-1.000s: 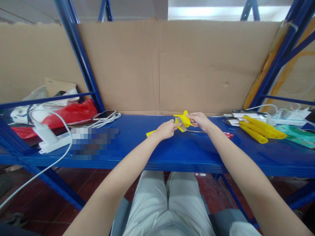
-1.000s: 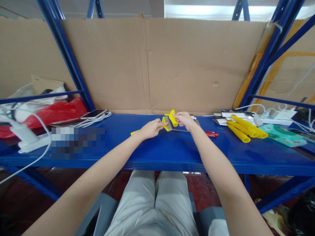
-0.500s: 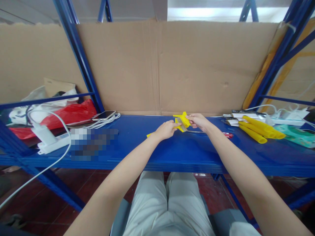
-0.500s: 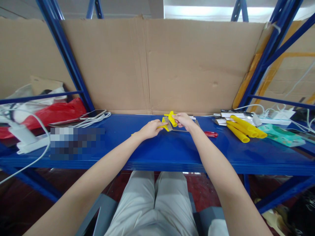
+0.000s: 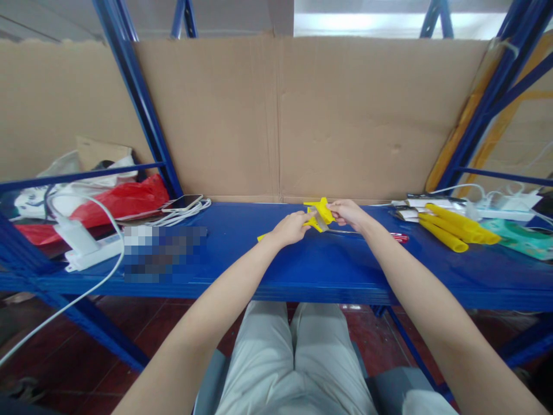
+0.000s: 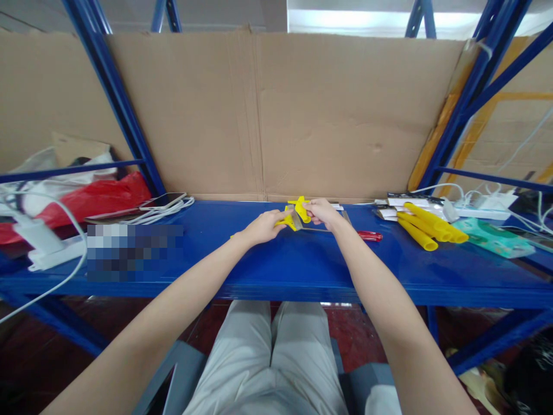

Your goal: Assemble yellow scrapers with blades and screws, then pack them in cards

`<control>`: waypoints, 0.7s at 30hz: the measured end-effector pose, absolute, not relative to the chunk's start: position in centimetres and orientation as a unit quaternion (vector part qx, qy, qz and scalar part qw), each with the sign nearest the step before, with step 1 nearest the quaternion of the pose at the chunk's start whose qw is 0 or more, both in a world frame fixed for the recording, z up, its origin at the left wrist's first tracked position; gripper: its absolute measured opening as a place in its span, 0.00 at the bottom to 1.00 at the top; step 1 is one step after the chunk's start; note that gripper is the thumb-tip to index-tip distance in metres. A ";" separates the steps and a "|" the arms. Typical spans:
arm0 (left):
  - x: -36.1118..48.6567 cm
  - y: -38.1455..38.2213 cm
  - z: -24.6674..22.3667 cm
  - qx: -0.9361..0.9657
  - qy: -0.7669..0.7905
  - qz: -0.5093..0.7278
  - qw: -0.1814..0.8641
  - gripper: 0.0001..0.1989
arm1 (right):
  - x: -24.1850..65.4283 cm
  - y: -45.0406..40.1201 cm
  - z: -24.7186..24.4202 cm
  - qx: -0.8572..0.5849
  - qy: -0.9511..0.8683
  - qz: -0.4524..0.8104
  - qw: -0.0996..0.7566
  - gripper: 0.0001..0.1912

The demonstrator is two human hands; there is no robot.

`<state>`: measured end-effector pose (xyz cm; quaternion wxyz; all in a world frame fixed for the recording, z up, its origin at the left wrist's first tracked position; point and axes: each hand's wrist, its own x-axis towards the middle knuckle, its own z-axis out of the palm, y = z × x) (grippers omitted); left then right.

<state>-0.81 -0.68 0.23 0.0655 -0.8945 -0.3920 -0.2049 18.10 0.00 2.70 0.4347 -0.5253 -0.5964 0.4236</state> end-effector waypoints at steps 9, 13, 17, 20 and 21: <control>-0.8 0.1 -0.4 -0.888 -0.395 -0.232 0.028 0.36 | 16.9 -0.9 3.0 -0.585 -0.659 0.299 0.365 0.15; -0.9 0.5 -0.7 -0.896 -0.370 -0.242 0.035 0.36 | 16.5 -1.0 2.9 -0.589 -0.679 0.264 0.350 0.14; -0.9 0.7 -0.8 -0.898 -0.365 -0.244 0.037 0.36 | 16.5 -0.7 2.6 -0.592 -0.687 0.242 0.345 0.14; -0.9 0.7 -0.8 -0.898 -0.367 -0.240 0.035 0.36 | 16.6 -0.6 2.5 -0.590 -0.692 0.234 0.343 0.14; -0.9 0.7 -0.8 -0.898 -0.367 -0.240 0.036 0.36 | 16.6 -0.6 2.4 -0.588 -0.695 0.234 0.343 0.14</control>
